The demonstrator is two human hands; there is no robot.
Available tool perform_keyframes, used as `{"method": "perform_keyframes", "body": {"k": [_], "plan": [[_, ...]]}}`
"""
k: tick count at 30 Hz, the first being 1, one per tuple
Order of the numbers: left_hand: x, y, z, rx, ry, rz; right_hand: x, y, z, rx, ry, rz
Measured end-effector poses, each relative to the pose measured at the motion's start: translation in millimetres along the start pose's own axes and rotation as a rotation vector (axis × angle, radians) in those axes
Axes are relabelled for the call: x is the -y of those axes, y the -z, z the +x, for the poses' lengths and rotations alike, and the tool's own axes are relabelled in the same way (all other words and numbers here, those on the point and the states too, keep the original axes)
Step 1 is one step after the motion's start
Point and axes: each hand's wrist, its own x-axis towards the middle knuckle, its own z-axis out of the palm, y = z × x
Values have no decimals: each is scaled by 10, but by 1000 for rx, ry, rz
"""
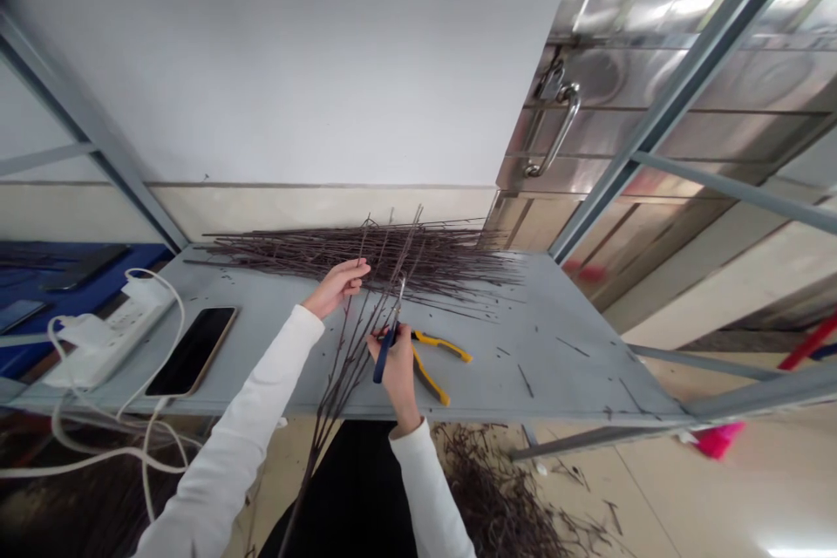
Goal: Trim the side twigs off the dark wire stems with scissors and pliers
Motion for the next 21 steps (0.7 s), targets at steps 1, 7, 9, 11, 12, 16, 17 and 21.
{"method": "perform_keyframes", "body": {"k": [1, 7, 9, 11, 12, 16, 17, 21], "plan": [[-7, 31, -19, -11, -12, 23, -1, 13, 1, 0, 1, 20], [-131, 270, -122, -19, -55, 285, 3, 56, -27, -48, 1, 120], [-159, 300, -125, -18, -63, 396, 1, 44, -31, -57, 5, 157], [-156, 277, -114, -12, -71, 503, 0, 26, -29, -65, 12, 187], [-144, 248, -107, -11, -79, 553, -1, 17, -29, -69, 17, 198], [-61, 89, -88, -31, -129, 737, 0, -10, -34, -89, 31, 223], [-41, 52, -89, -37, -138, 778, -1, -14, -36, -94, 33, 229], [23, -50, -104, -52, -148, 915, -4, -30, -48, -102, 43, 255]]}}
